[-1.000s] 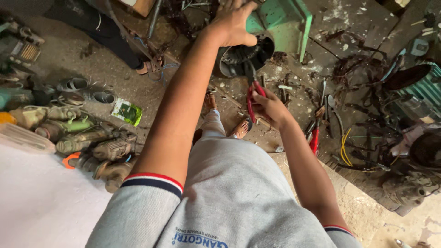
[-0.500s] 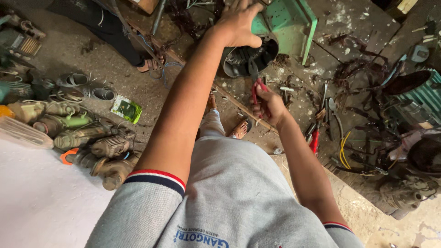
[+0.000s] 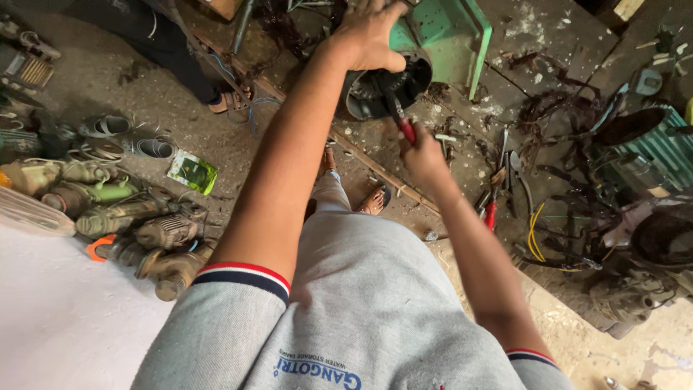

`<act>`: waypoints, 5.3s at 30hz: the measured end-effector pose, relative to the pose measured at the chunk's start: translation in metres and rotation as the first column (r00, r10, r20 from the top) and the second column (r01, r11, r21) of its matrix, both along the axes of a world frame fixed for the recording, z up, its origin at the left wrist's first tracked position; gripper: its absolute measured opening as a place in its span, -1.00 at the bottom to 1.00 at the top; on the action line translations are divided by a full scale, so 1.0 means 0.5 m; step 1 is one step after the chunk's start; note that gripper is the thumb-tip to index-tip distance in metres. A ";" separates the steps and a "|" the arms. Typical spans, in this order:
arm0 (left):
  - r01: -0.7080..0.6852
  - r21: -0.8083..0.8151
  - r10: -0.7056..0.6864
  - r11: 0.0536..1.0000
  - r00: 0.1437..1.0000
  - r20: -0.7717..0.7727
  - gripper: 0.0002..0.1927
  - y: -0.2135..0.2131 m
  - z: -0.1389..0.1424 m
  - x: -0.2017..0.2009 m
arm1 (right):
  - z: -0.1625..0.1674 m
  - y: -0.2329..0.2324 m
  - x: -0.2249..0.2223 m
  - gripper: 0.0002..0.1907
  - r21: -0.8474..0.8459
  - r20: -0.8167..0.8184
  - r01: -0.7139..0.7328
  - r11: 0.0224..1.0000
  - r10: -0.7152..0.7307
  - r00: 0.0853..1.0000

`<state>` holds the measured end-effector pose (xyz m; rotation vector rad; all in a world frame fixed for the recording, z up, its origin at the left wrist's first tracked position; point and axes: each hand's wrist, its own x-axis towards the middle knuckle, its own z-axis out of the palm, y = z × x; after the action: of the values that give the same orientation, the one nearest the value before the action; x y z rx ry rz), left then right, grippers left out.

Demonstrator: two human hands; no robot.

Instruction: The person uses pliers to pull copper windings from a green motor stator, repeatedly rotating the stator to access different sections. The person removes wire segments and places them on the workbench.

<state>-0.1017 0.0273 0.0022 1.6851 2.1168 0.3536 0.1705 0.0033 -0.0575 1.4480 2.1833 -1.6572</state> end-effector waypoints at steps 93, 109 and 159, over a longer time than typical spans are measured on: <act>0.032 0.032 -0.033 0.999 0.999 0.031 0.10 0.010 0.019 0.012 | -0.011 -0.038 -0.038 -0.64 0.315 -0.075 0.186 0.931 -0.171 0.983; 0.034 -0.016 -0.032 0.999 0.993 0.113 0.01 0.024 -0.001 -0.029 | 0.028 0.007 0.090 -0.80 0.518 0.247 -0.289 0.806 0.182 0.952; 0.010 0.053 -0.013 0.999 0.999 0.050 0.04 0.006 0.008 0.003 | 0.032 0.024 -0.002 -0.74 -0.800 -0.229 0.070 0.595 -0.411 0.882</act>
<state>-0.1003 0.0304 0.0060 1.6993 2.0780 0.4473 0.1695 0.0152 -0.0414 1.2173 1.0150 -2.7039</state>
